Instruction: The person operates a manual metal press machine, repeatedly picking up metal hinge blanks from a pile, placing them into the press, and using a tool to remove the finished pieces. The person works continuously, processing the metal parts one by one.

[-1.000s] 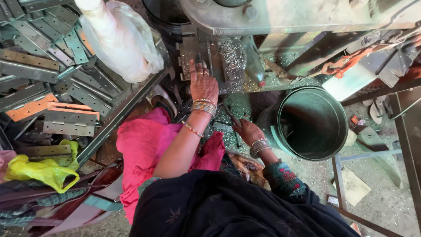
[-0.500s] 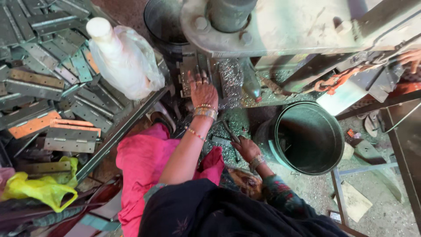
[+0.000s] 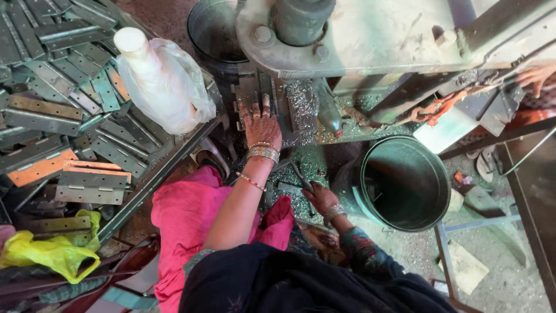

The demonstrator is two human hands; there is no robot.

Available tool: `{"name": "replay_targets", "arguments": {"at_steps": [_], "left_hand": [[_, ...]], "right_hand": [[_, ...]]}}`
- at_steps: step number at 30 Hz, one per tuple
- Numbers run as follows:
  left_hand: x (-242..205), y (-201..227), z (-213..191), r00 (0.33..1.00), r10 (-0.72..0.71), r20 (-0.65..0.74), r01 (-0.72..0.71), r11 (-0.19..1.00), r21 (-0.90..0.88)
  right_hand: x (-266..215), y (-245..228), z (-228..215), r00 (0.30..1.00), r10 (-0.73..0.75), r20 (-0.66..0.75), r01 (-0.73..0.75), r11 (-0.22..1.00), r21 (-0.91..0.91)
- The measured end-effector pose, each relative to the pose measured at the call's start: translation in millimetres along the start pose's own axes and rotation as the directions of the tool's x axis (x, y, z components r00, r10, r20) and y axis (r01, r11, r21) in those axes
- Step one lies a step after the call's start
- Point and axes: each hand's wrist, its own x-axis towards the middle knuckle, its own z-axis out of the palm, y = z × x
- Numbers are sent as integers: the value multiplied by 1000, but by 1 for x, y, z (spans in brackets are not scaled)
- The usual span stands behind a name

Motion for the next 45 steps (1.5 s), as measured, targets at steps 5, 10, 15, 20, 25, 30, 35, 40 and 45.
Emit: {"name": "replay_targets", "arguments": {"at_steps": [5, 10, 15, 20, 25, 30, 35, 40, 45], "left_hand": [[20, -13, -21, 952, 51, 301, -106, 980, 170], [43, -16, -28, 972, 22, 234, -65, 982, 180], [48, -18, -22, 968, 0, 252, -45, 984, 175], [44, -20, -13, 985, 13, 173, -41, 986, 159], [-26, -10, 5, 990, 80, 120, -88, 994, 70], [-95, -32, 17, 874, 442, -201, -417, 895, 155], [-22, 9, 3, 832, 264, -488, -356, 929, -103], [15, 57, 3, 983, -180, -23, 167, 949, -269], [-28, 15, -9, 976, -15, 217, 76, 958, -275]], "right_hand": [[3, -5, -31, 997, -79, -2, 78, 994, -79], [2, -2, -30, 999, 26, 21, -24, 994, -105], [-3, -4, -6, 986, -134, -99, 141, 988, 65], [-28, -42, -62, 995, 33, -92, -38, 998, -55], [-63, -106, -139, 735, -267, -623, 359, 933, 24], [-73, -127, -154, 742, -257, -620, 298, 954, -39], [-67, -121, -147, 755, -236, -612, 281, 959, -24], [-66, -113, -143, 779, -253, -574, 289, 957, -30], [-63, -112, -145, 848, -165, -503, 232, 970, 73]]}}
